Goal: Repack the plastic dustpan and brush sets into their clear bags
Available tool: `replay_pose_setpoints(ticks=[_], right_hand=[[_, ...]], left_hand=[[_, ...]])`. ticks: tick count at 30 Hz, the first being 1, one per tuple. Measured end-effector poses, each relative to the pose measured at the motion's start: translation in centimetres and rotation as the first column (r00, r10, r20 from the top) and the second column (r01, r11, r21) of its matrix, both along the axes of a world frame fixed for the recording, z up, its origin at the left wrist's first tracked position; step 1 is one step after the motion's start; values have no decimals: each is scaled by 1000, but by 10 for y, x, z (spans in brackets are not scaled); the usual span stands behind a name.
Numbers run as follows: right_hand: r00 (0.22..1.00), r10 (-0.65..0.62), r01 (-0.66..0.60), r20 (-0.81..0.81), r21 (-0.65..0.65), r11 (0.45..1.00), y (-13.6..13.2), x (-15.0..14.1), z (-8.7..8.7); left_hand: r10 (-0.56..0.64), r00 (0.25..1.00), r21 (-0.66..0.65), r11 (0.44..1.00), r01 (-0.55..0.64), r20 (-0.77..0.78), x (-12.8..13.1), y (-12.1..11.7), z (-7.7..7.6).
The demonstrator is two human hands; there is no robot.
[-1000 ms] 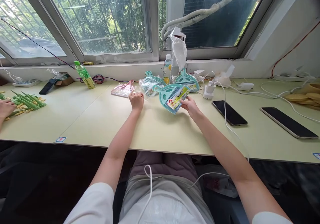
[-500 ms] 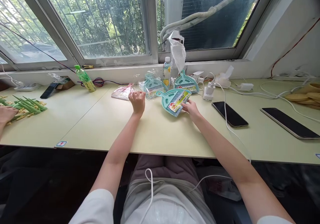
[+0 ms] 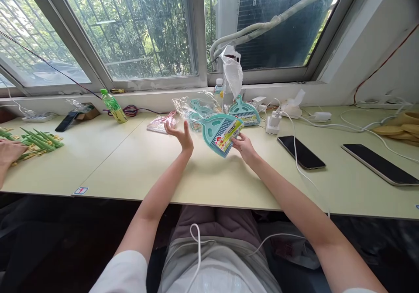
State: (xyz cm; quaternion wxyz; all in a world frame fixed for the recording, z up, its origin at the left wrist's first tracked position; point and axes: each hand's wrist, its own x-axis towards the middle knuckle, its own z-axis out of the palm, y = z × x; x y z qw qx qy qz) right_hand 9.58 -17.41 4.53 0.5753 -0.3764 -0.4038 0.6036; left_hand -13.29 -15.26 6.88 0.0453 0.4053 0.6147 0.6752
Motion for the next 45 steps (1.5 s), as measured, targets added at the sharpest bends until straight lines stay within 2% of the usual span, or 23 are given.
replay_pose_setpoints(ticks=[1,2,4,6,7,10,14,17,19,20,23,24,25,26,27,29,32,33,35,36,38,43,45], right_hand=[[1000,-6,6,0,2,1000,0,0,0],[1000,-11,11,4,5,1000,0,1,1],[1000,-14,14,9,12,1000,1,2,1],[1000,-6,6,4,-4,1000,1,3,0],[1000,-4,4,-3,-25,1000,2,3,0],[999,-22,19,-28,-94,995,3,3,-2],[996,-64,59,-65,-83,995,4,3,-3],[995,-70,67,-72,-43,997,4,2,-5],[995,-65,64,-79,-11,998,4,0,-6],[995,-61,62,-83,2,998,3,-1,-6],[995,-64,66,-80,26,997,2,-4,-7],[995,-73,75,-75,28,997,2,-5,-7],[994,-86,88,-70,27,996,2,-5,-6],[992,-104,106,-69,24,994,2,-4,-6],[990,-125,126,-72,20,992,3,-3,-5],[983,-166,169,-82,23,985,4,0,-4],[975,-203,208,-94,54,977,6,4,-4],[974,-207,213,-96,66,975,6,4,-4],[973,-210,218,-96,83,972,7,5,-5],[973,-212,220,-96,88,971,7,5,-5],[970,-219,229,-103,94,969,8,5,-7],[971,-214,225,-107,111,968,11,3,-11],[975,-204,214,-85,128,969,11,1,-13]], left_hand=[[-147,982,-10,989,149,121,-3,4,1],[-321,920,-2,944,330,225,-7,7,2],[-623,697,35,754,656,356,-14,12,3],[-768,502,52,565,823,399,-18,13,3],[-800,441,51,502,863,407,-19,13,3],[-838,312,32,364,931,448,-15,7,1],[-845,119,-3,138,990,522,-12,1,-3],[-831,56,-44,38,998,554,-11,0,-6],[-808,62,-56,36,998,586,-9,1,-7],[-796,80,-47,65,997,599,-6,2,-8],[-777,154,22,211,977,610,8,1,-11],[-773,171,36,243,969,611,14,-1,-12],[-768,179,38,256,966,615,20,-3,-13],[-765,175,28,244,969,620,27,-6,-14],[-763,160,8,212,977,626,32,-9,-16],[-772,104,-37,104,994,627,42,-16,-19],[-797,-42,-91,-120,989,602,50,-24,-23],[-800,-89,-95,-180,979,594,51,-25,-25],[-794,-146,-91,-245,965,590,52,-26,-28],[-792,-148,-88,-246,965,592,51,-25,-29],[-803,-101,-75,-178,981,587,48,-20,-31],[-839,117,46,167,985,532,43,-9,-31],[-824,191,81,275,958,533,45,-8,-30]])
